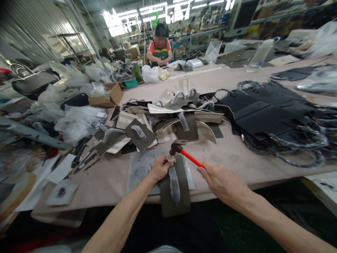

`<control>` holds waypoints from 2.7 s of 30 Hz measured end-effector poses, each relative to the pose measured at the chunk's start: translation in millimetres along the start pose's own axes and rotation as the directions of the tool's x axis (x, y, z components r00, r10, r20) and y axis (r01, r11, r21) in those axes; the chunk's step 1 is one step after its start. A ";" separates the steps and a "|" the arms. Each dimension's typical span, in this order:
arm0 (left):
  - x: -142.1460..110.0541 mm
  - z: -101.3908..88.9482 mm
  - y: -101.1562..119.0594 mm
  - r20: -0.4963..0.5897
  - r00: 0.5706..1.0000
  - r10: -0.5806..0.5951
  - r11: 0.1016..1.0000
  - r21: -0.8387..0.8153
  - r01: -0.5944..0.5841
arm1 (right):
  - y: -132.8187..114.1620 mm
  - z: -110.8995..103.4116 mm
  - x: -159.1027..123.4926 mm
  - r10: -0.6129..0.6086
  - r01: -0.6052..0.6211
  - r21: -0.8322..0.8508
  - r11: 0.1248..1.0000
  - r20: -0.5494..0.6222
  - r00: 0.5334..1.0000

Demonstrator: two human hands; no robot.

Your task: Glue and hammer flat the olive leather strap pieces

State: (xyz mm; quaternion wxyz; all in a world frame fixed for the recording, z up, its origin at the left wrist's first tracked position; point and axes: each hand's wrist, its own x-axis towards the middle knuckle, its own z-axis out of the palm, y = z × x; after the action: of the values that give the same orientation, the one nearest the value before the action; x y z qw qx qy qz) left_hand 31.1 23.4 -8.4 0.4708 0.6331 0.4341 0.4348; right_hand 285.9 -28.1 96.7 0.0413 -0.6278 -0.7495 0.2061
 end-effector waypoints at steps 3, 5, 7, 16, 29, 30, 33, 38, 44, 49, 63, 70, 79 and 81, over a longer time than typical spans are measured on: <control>-0.3 -0.7 1.5 0.008 1.000 0.006 1.000 -0.023 -0.005 | 27.4 19.9 5.0 0.111 -0.117 0.111 0.987 0.058 0.992; -0.2 -1.1 0.7 0.014 1.000 -0.002 1.000 -0.028 0.002 | 46.8 36.7 8.7 0.200 -0.209 0.094 0.973 0.096 0.975; 0.3 -1.1 -0.9 0.005 1.000 -0.005 1.000 -0.028 0.006 | 58.9 50.2 11.3 0.255 -0.255 -0.006 0.967 0.039 0.966; 2.5 2.2 5.2 -0.093 0.991 -0.093 0.989 -0.125 0.081 | -40.1 65.4 12.8 -0.667 0.655 -0.168 0.737 -0.026 0.744; 10.4 -15.9 57.5 -0.533 0.842 -0.089 0.940 -0.323 -0.105 | -96.3 49.7 13.2 -0.417 0.294 -0.476 0.829 -0.177 0.891; 8.7 -24.9 66.5 -0.552 0.832 -0.060 0.936 -0.320 -0.145 | -97.2 39.0 13.6 -0.331 0.199 -0.469 0.860 -0.216 0.919; 3.6 -44.1 85.1 -0.565 0.825 0.003 0.934 -0.294 -0.205 | -96.1 19.5 14.9 -0.141 0.039 -0.402 0.915 -0.227 0.964; 2.3 -34.6 74.0 -0.467 0.880 -0.081 0.929 -0.354 -0.102 | -83.7 47.0 14.8 -0.079 0.050 -0.159 0.986 -0.177 0.981; 17.4 -5.0 39.7 -0.342 0.919 -0.197 0.878 -0.479 0.010 | -79.7 84.8 5.6 -0.060 0.061 -0.008 0.998 -0.310 0.949; 26.5 4.9 23.0 -0.232 0.944 -0.236 0.863 -0.496 0.093 | -83.1 99.2 -8.4 -0.147 0.134 -0.061 0.989 -0.366 0.919; 18.5 8.3 1.2 -0.184 0.953 -0.242 0.890 -0.433 0.143 | -71.8 92.7 -7.7 -0.037 0.131 0.403 0.906 -0.234 0.972; 15.3 8.0 4.5 -0.172 0.962 -0.212 0.923 -0.360 0.139 | 14.6 75.9 -7.2 0.150 -0.135 0.067 0.989 -0.506 0.849; 15.2 15.3 6.6 -0.232 0.958 -0.172 0.970 -0.211 0.123 | 82.9 75.0 -1.9 0.316 -0.315 0.026 0.949 -0.090 0.944; 13.9 16.9 7.3 -0.252 0.957 -0.145 0.983 -0.145 0.111 | 78.5 67.0 4.1 0.366 -0.369 0.315 0.874 0.072 0.928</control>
State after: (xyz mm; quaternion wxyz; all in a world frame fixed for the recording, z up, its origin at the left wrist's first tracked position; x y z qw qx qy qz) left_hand 51.8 31.7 -2.3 0.4765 0.5091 0.5034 0.5103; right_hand 336.1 -31.5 6.5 0.1000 -0.7420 -0.5729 0.3335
